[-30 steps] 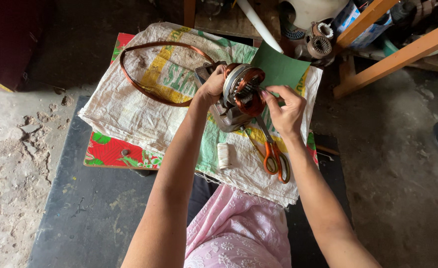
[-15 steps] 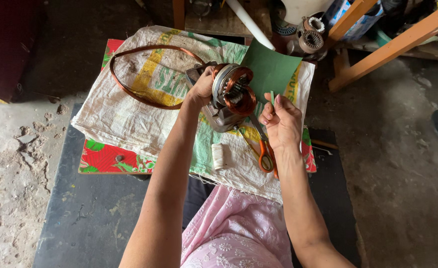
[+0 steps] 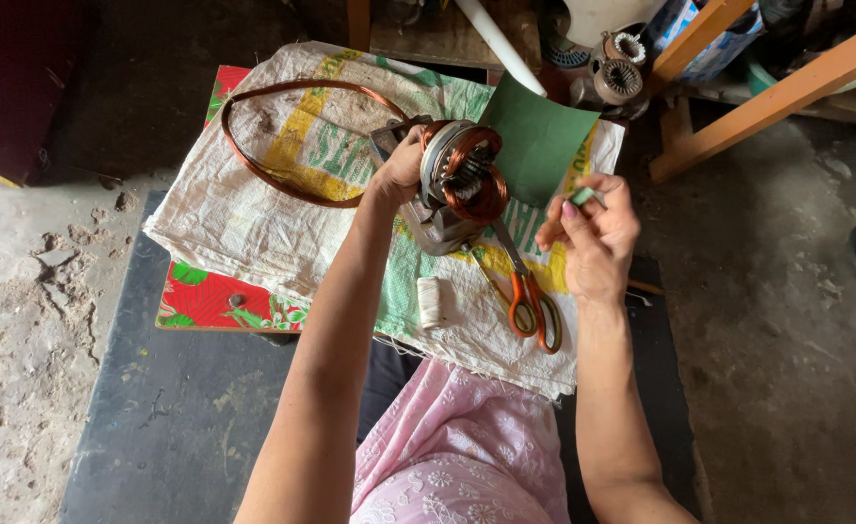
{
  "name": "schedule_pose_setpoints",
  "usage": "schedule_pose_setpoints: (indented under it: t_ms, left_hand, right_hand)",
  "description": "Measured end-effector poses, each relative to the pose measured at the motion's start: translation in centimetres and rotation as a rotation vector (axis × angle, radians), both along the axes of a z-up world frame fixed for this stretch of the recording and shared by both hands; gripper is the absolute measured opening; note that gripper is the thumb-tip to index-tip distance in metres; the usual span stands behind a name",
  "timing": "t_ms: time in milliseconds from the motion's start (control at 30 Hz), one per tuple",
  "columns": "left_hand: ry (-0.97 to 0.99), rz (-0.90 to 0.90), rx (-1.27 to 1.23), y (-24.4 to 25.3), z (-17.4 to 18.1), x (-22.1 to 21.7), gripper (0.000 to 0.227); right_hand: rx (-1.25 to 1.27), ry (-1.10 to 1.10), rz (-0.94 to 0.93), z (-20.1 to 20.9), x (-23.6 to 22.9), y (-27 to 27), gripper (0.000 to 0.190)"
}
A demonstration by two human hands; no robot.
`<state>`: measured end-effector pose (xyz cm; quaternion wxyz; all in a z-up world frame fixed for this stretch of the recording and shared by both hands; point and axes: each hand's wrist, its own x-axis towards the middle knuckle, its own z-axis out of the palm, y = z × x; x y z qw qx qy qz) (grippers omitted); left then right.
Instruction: The person is seated on the floor and uses their hands to manipulate copper wires and a green insulating sheet on a motor stator. They repeatedly tuck the wires into the slots and adjust the green sheet to secure the windings.
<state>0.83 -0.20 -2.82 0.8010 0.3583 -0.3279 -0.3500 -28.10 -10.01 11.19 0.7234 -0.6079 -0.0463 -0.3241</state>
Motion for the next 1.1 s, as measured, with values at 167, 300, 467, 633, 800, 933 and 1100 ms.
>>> schedule_pose_setpoints:
  t_ms: [167,300,467,633,800,933,1100]
  left_hand:
    - [0.144,0.067,0.074,-0.8,-0.7,0.4,0.022]
    - [0.176,0.066,0.099,-1.4,-2.1,1.0,0.034]
    - [0.205,0.121,0.129,-1.7,-2.6,1.1,0.035]
    - [0.126,0.091,0.099,-1.3,-1.8,0.9,0.032]
    - [0.203,0.059,0.119,-0.5,0.1,0.0,0.016]
    - [-0.001,-0.014,0.007,0.5,1.4,-0.5,0.014]
    - [-0.060,-0.048,0.012,0.8,2.8,-0.8,0.015]
  right_hand:
    - [-0.239,0.075,-0.201,-2.7,1.1,-0.7,0.017]
    - [-0.411,0.289,-0.470,-7.6,3.3,-2.6,0.013]
    - [-1.123,0.670,-0.712,-10.9,5.2,-4.6,0.018]
    - [-0.991,0.499,-0.662,-5.7,5.1,-3.1,0.034]
    - [-1.285,-0.094,-0.392,1.2,8.1,0.0,0.060]
    - [-1.379,-0.071,-0.335,2.9,10.6,1.3,0.048]
    - [-1.408,-0.173,-0.399,3.1,10.7,0.9,0.045]
